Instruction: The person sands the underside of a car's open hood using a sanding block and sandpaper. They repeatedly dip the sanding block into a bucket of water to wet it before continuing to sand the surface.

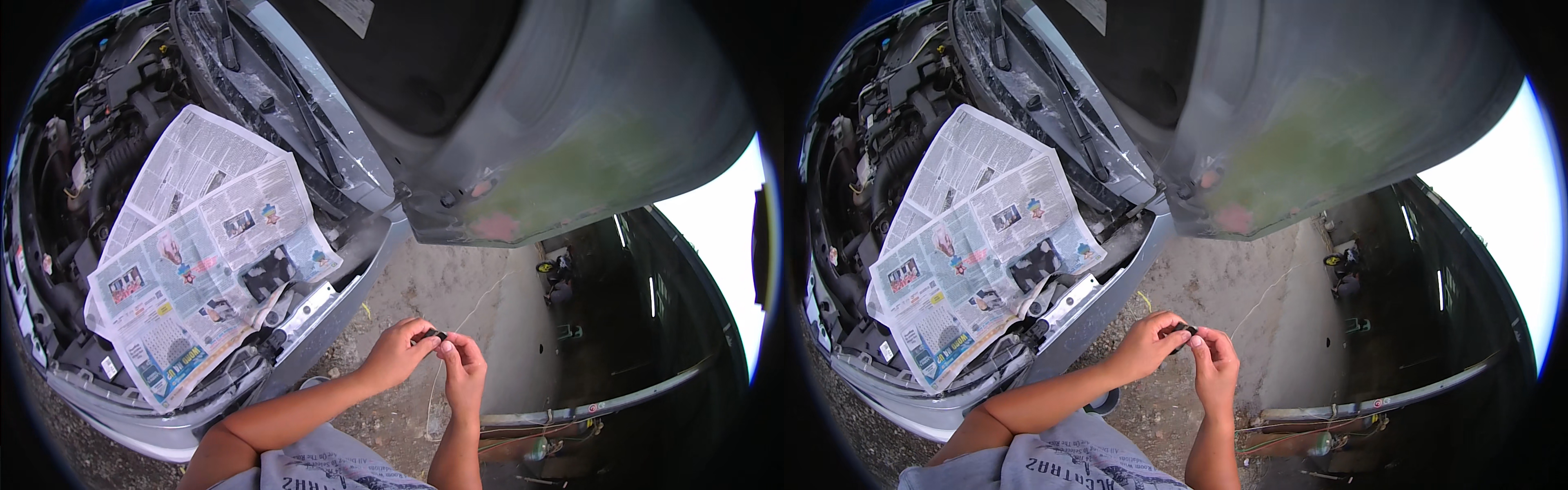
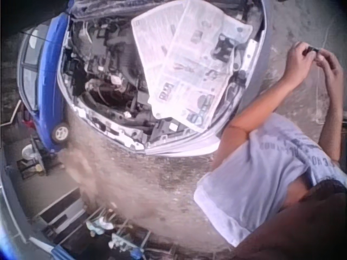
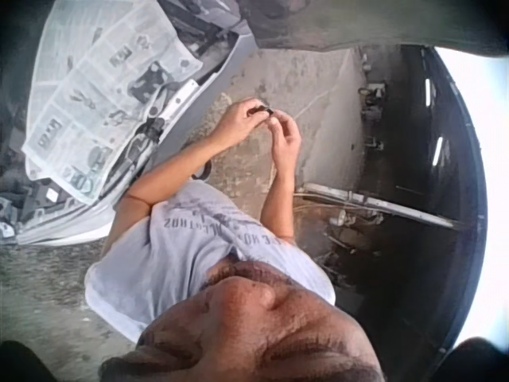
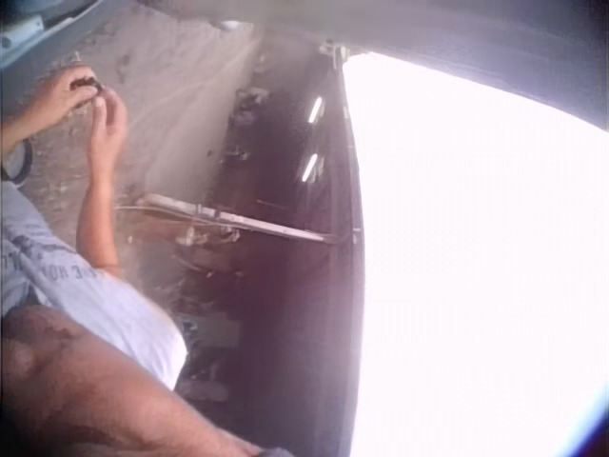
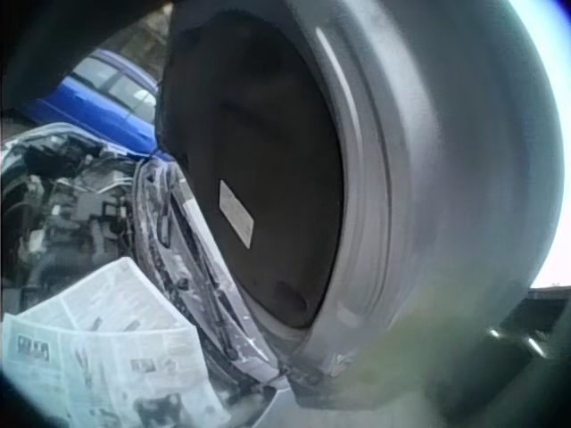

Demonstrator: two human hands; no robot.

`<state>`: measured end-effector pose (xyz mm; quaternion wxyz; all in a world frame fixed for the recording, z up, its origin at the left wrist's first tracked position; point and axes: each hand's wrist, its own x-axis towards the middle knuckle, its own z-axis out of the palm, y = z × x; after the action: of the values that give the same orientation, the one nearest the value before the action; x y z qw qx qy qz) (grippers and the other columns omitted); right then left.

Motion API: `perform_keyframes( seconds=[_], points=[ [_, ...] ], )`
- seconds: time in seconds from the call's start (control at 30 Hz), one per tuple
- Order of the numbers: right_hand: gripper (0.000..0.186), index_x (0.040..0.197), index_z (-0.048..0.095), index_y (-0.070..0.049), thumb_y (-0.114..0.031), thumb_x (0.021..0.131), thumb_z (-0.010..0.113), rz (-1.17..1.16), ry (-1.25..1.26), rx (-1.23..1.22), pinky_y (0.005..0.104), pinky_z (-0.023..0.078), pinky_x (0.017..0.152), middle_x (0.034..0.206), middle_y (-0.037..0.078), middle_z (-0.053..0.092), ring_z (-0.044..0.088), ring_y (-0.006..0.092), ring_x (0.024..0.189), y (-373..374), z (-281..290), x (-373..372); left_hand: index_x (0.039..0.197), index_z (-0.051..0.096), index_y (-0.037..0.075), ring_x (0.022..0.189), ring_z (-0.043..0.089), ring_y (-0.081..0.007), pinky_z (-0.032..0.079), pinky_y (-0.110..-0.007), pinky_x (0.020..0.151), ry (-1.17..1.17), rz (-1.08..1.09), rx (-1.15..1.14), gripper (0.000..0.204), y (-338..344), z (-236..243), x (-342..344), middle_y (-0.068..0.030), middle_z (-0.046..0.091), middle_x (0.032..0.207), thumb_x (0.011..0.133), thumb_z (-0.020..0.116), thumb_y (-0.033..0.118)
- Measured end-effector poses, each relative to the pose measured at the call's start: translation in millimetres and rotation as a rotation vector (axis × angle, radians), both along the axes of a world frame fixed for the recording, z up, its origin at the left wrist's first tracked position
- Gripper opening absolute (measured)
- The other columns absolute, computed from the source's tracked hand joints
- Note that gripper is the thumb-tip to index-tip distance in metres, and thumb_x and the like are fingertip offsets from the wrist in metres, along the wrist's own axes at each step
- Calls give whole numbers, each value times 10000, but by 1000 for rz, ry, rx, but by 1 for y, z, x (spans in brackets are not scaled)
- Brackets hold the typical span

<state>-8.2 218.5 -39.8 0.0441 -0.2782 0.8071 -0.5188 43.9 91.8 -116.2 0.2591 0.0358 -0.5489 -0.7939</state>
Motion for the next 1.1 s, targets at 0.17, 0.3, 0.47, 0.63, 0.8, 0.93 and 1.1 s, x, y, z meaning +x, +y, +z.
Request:
perform_keyframes(
  seconds=[0.17,0.3,0.47,0.63,0.8,0.93,1.1],
  points=[
    [88,959,649,36,-49,952,668,55,46,15,259,515,791,968,51,663,619,118,873,-15,9,-2,1010,659,6,756,581,-73,480,-259,665,41,-31,172,124,-9,11,7,-11,638,887,946,666,112],
    [52,907,651,29,-18,926,664,104,308,172,280,492,828,977,56,663,612,154,889,-19,23,-9,1015,675,17,769,592,-93,479,-263,672,77,-51,146,117,-19,21,7,-26,646,913,929,681,97],
    [263,1179,614,-3,-108,939,633,152,501,18,340,463,957,1229,98,613,589,199,1121,-64,68,-9,1019,688,38,896,591,-197,483,-305,704,233,429,-130,120,-53,53,-5,-77,644,979,910,682,88],
    [541,1379,448,19,-395,1031,432,229,623,-479,443,361,1084,1449,161,460,449,264,1313,-116,132,-23,1007,697,38,983,552,-247,481,-336,784,265,749,-235,115,-81,89,-31,-83,643,1014,898,676,70],
    [603,1431,400,10,-475,1081,321,406,500,-735,407,346,1090,1460,139,428,438,230,1304,-171,157,-19,1009,698,35,976,558,-249,489,-340,792,278,689,-146,116,-82,96,-44,-86,642,1020,898,674,59],
    [672,1426,396,16,-542,1076,265,236,510,-861,380,360,1088,1405,117,472,460,212,1281,-193,150,-20,1005,686,39,955,577,-272,491,-361,782,304,707,-93,108,-79,97,-51,-84,646,1005,899,672,58],
    [730,1413,392,29,-590,1066,219,372,416,-904,360,380,1080,1406,115,470,479,199,1258,-195,145,-26,1004,659,54,953,599,-316,495,-411,803,307,803,-142,131,-75,96,-57,-87,651,1007,880,694,75]
  ],
)
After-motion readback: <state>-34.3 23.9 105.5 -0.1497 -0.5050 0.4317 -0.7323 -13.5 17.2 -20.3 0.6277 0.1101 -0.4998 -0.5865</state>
